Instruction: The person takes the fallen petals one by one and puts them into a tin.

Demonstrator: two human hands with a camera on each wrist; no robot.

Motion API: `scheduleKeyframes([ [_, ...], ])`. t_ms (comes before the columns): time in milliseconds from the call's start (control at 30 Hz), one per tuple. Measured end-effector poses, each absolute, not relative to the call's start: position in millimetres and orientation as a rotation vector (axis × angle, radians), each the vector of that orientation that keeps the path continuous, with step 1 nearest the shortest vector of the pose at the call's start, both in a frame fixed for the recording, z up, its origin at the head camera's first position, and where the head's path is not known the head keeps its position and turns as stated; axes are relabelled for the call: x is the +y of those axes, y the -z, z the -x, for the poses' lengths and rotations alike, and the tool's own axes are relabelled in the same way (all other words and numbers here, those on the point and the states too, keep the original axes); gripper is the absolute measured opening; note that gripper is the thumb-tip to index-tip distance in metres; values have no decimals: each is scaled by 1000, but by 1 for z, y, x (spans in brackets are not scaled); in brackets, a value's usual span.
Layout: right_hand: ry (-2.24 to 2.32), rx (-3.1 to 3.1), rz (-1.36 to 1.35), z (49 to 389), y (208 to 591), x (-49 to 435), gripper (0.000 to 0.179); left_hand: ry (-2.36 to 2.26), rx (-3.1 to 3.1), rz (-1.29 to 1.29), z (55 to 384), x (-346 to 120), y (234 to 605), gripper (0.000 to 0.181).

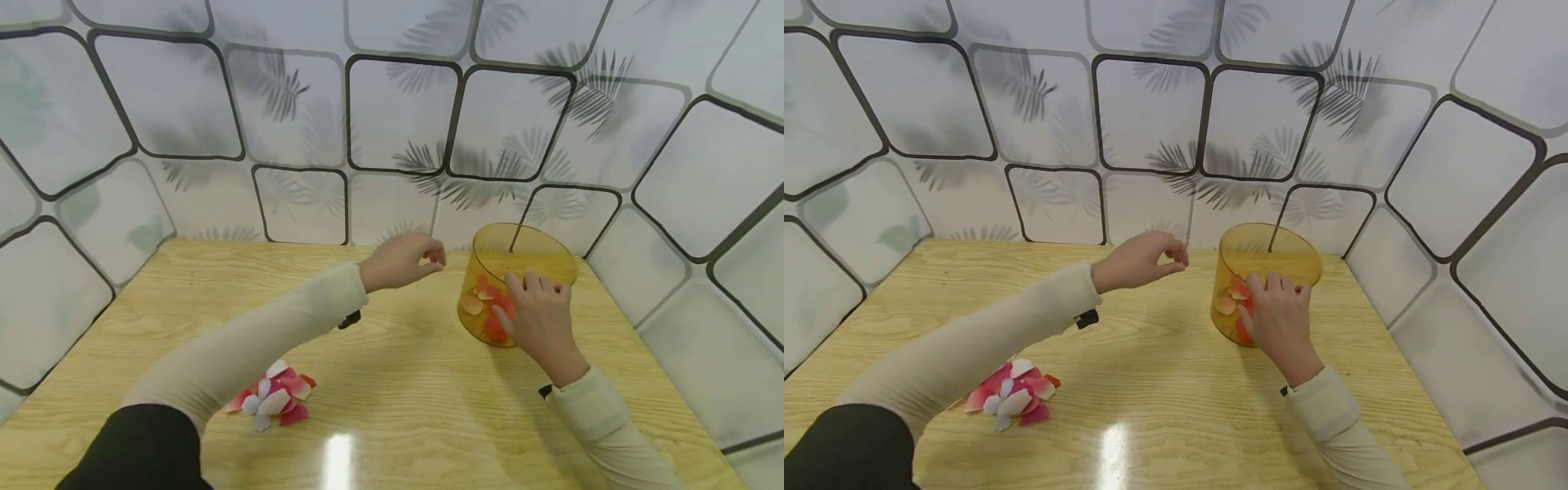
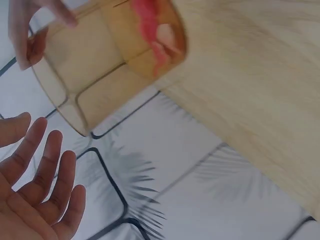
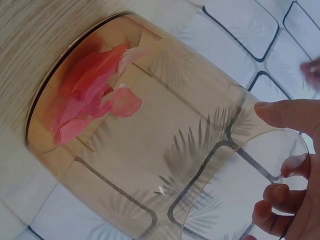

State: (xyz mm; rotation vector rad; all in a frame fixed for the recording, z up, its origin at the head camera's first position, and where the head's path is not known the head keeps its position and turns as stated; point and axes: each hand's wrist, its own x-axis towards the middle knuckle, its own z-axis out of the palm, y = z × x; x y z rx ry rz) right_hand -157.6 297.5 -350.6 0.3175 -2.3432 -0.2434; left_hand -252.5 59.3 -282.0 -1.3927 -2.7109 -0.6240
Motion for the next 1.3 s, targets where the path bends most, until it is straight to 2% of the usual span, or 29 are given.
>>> scheduleKeyframes([
  [467, 221, -2327, -330, 159, 353, 299, 52, 446, -2918, 1221, 245, -79, 329, 5],
  [733, 207, -2333, -338, 160, 353, 299, 51, 300, -3088, 1159, 247, -144, 351, 10],
  [900, 203, -2337, -326, 159, 352, 298, 49, 195, -3180, 1156, 242, -161, 368, 15],
  [1300, 183, -2379, -307, 158, 351, 296, 48, 179, -3169, 1141, 246, -164, 388, 19],
])
